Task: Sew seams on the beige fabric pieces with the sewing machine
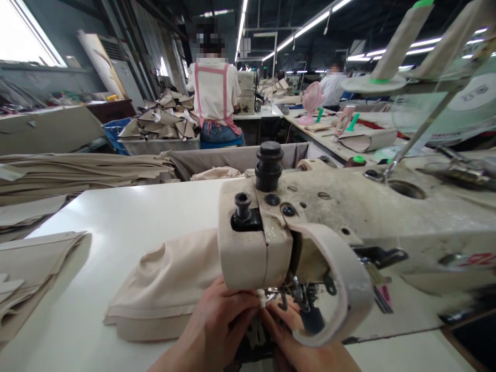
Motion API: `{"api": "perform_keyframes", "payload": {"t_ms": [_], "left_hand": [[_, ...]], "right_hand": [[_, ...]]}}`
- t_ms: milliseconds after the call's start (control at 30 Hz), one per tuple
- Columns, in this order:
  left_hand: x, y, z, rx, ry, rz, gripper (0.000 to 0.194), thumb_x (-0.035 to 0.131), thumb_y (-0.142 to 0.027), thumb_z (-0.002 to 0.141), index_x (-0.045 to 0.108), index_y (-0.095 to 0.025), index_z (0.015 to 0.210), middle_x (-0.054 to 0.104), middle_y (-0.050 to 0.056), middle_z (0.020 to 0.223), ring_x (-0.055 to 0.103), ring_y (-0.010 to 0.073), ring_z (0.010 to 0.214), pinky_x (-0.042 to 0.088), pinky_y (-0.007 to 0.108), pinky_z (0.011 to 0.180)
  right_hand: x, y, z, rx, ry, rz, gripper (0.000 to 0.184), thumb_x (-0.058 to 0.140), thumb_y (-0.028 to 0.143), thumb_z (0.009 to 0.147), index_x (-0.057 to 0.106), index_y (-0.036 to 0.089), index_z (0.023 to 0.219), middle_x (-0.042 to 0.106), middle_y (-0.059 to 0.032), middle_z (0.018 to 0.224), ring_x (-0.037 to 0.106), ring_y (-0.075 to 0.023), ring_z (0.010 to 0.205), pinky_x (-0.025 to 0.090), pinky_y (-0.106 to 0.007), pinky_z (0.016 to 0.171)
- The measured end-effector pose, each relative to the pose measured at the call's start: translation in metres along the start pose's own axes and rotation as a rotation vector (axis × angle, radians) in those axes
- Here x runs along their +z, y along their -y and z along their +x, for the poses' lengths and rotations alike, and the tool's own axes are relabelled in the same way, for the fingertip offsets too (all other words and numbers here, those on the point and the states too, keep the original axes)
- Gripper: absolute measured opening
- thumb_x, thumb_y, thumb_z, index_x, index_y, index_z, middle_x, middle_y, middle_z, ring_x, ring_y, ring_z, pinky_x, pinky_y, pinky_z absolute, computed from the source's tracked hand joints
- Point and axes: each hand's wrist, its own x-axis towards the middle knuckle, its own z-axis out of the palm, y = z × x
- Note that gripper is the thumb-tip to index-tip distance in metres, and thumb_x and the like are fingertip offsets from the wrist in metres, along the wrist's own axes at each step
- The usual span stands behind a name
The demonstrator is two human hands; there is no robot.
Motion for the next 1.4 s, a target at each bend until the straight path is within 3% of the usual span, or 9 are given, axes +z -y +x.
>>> {"api": "perform_keyframes", "payload": {"t_ms": [133,233,433,533,667,967,1133,1267,1400], "left_hand": [[0.005,0.004,-0.002,0.063,-0.063,0.026,0.017,0.051,-0.013,0.091,0.066,-0.02,0.09,0.071,0.004,0.087,0.067,0.0168,0.08,0.054,0.025,0.075],[0.005,0.006,0.0,0.055,-0.028,0.031,0.018,0.05,-0.014,0.091,0.067,-0.019,0.09,0.071,0.006,0.087,0.067,0.0177,0.08,0.055,0.024,0.073],[0.0,0.007,0.005,0.026,0.047,0.054,0.018,0.052,-0.012,0.087,0.068,-0.019,0.086,0.071,0.004,0.079,0.066,0.0154,0.07,0.053,0.02,0.062],[0.001,0.005,0.007,0.019,-0.041,0.069,0.017,0.052,-0.012,0.085,0.068,-0.02,0.082,0.069,0.003,0.075,0.064,0.0149,0.066,0.048,0.02,0.055],[0.005,0.004,0.007,0.017,-0.173,0.045,0.017,0.055,-0.013,0.085,0.068,-0.023,0.083,0.068,0.001,0.077,0.064,0.0146,0.068,0.049,0.022,0.062],[0.008,0.012,0.0,-0.024,0.003,0.121,0.017,0.053,-0.012,0.087,0.067,-0.02,0.082,0.07,0.002,0.077,0.065,0.0174,0.072,0.049,0.026,0.064],[0.004,0.006,0.006,0.073,-0.109,0.122,0.016,0.055,-0.011,0.085,0.068,-0.019,0.08,0.071,0.003,0.078,0.065,0.0178,0.074,0.049,0.026,0.069],[0.005,0.003,0.009,0.084,-0.145,0.097,0.017,0.054,-0.011,0.086,0.066,-0.018,0.076,0.07,0.004,0.077,0.064,0.0176,0.074,0.048,0.027,0.069],[0.002,-0.001,0.014,0.064,-0.1,0.059,0.018,0.054,-0.009,0.083,0.063,-0.017,0.07,0.067,0.002,0.068,0.06,0.0143,0.063,0.044,0.024,0.06]], "right_hand": [[-0.004,0.003,0.003,0.028,-0.022,-0.024,0.041,0.044,0.002,0.083,0.057,0.019,0.118,0.07,-0.0069,0.098,0.068,-0.0234,0.085,0.059,-0.035,0.082],[-0.008,0.004,0.006,0.032,-0.021,0.015,0.041,0.046,0.001,0.082,0.059,0.018,0.117,0.069,-0.0043,0.09,0.067,-0.0222,0.082,0.059,-0.034,0.082],[-0.017,0.007,0.01,0.071,0.033,0.079,0.052,0.043,-0.005,0.073,0.06,0.016,0.117,0.067,-0.007,0.095,0.064,-0.0227,0.087,0.057,-0.035,0.085],[-0.012,0.008,0.007,0.081,0.035,0.087,0.055,0.042,-0.005,0.073,0.058,0.015,0.122,0.066,-0.0103,0.104,0.062,-0.0232,0.09,0.055,-0.038,0.088],[-0.003,0.008,0.003,0.085,0.029,0.151,0.054,0.043,0.0,0.076,0.054,0.012,0.127,0.062,-0.0139,0.109,0.058,-0.0275,0.099,0.051,-0.045,0.094],[-0.001,0.009,-0.001,0.065,0.019,0.142,0.061,0.042,-0.003,0.07,0.05,0.01,0.129,0.061,-0.0151,0.113,0.054,-0.0297,0.106,0.051,-0.045,0.094],[0.005,0.01,-0.002,0.057,-0.089,0.141,0.054,0.041,0.001,0.069,0.057,0.011,0.12,0.061,-0.0159,0.114,0.056,-0.0292,0.097,0.055,-0.043,0.084],[0.0,0.008,-0.003,0.041,0.012,0.121,0.055,0.04,-0.002,0.073,0.054,0.01,0.125,0.061,-0.0159,0.117,0.053,-0.0303,0.108,0.051,-0.043,0.093],[-0.007,0.008,-0.002,0.064,0.04,0.156,0.058,0.039,-0.001,0.075,0.047,0.006,0.132,0.058,-0.0175,0.12,0.052,-0.0299,0.111,0.048,-0.045,0.097]]}}
